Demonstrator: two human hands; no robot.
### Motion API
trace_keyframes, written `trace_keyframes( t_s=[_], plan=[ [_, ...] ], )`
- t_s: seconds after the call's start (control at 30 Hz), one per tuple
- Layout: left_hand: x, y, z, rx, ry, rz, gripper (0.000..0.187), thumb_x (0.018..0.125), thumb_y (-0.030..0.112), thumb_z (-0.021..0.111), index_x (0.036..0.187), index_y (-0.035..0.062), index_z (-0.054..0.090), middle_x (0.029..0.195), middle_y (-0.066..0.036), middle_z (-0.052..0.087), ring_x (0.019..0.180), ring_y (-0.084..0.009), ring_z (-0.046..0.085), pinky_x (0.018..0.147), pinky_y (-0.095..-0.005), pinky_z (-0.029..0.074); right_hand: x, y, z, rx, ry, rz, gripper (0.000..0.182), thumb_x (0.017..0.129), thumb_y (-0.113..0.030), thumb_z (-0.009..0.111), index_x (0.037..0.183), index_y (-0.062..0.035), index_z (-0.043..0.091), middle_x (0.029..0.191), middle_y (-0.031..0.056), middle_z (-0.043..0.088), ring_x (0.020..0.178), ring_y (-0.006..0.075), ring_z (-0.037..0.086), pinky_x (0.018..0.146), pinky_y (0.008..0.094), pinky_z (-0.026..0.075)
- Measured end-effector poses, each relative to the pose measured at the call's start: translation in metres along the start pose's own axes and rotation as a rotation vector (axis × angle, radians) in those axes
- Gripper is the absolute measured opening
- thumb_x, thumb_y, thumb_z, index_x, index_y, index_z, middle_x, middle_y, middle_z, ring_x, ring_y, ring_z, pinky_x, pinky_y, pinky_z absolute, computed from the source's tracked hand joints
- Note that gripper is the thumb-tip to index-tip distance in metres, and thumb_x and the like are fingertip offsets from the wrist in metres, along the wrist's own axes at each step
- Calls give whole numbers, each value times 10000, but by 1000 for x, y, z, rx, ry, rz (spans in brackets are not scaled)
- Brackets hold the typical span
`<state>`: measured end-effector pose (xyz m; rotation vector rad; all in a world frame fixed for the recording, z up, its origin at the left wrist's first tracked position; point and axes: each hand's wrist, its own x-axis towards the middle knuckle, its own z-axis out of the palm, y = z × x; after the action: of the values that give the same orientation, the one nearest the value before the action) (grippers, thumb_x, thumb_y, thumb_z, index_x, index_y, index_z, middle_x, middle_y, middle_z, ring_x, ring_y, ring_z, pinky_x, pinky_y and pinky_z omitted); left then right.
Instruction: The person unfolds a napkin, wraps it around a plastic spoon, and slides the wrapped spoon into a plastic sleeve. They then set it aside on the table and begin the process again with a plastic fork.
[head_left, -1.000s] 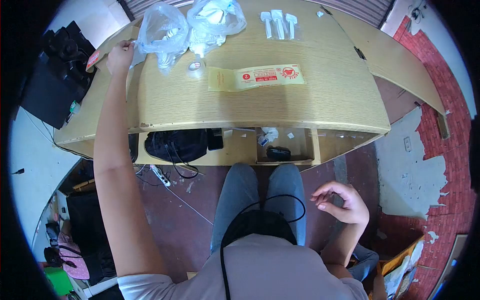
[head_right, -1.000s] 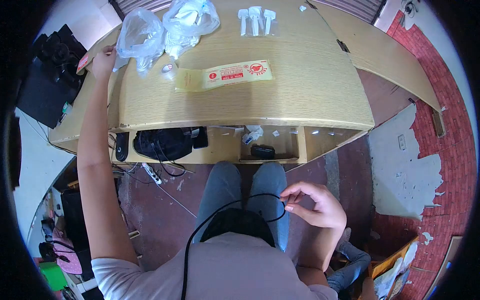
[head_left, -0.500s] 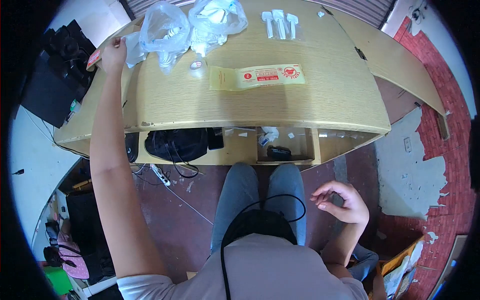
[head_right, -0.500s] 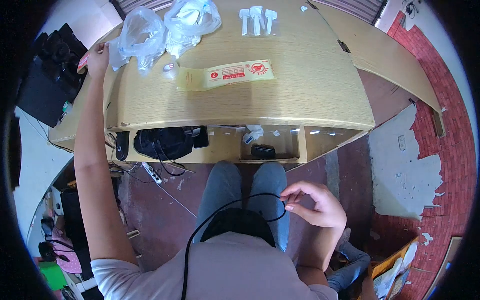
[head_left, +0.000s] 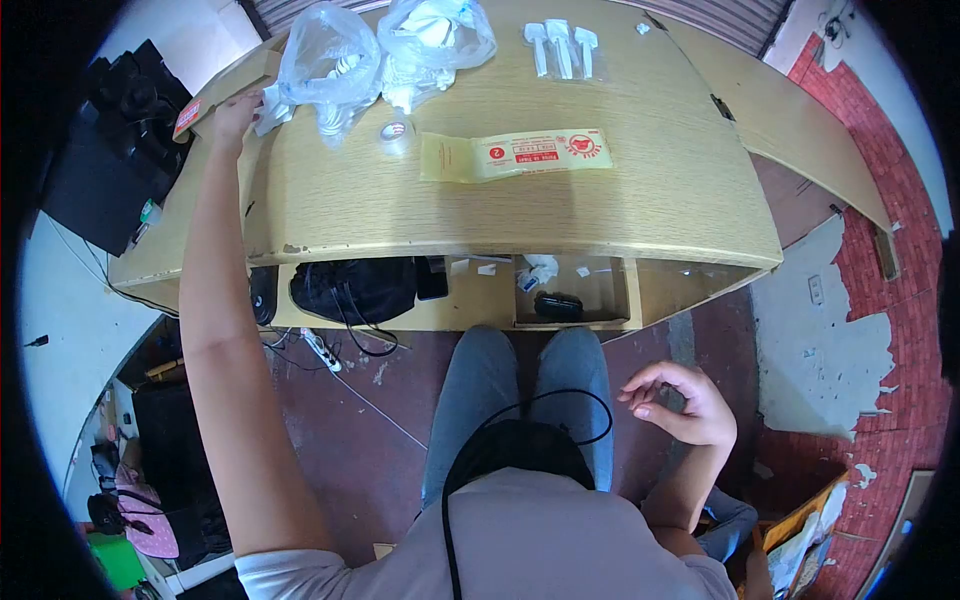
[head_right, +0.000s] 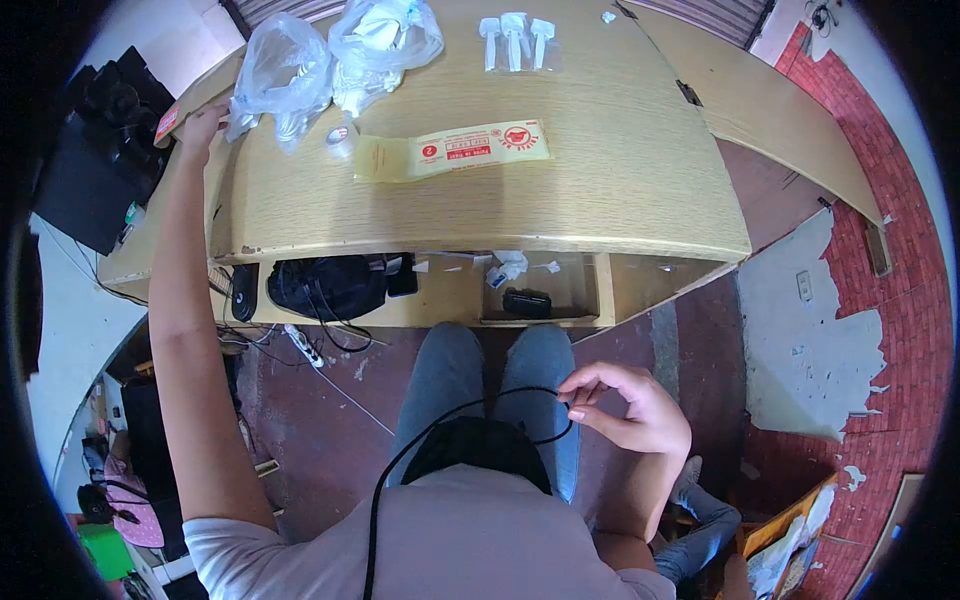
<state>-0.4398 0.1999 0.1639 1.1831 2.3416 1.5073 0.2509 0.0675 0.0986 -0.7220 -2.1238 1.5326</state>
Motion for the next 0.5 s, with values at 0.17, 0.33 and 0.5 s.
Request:
trace_keyframes(
  t_s=[0.17, 0.33, 0.5],
  plan=[
    [8, -8, -6, -32, -79, 20, 247, 837, 194, 598, 981, 29, 712, 952, -57, 696, 887, -145, 634, 766, -291, 499, 0, 2, 0, 1, 9, 2, 232, 795, 40, 664, 1016, 4, 604, 914, 93, 669, 770, 154, 658, 695, 274, 511],
    [1, -14, -7, 335, 66, 109, 298, 768, 285, 636, 923, 44, 721, 918, -103, 692, 873, -148, 639, 757, -326, 491, 0, 2, 1, 12, 10, 7, 217, 792, 29, 677, 997, 8, 608, 915, 100, 665, 785, 148, 645, 695, 273, 508],
    [14, -38, -24, 605, 42, -175, 342, 706, 377, 666, 766, 41, 698, 781, -92, 676, 738, -151, 631, 680, -326, 481, 1, 2, -1, -18, -5, 0, 225, 800, 37, 661, 1014, 6, 601, 916, 93, 669, 770, 150, 655, 692, 274, 510]
  ],
)
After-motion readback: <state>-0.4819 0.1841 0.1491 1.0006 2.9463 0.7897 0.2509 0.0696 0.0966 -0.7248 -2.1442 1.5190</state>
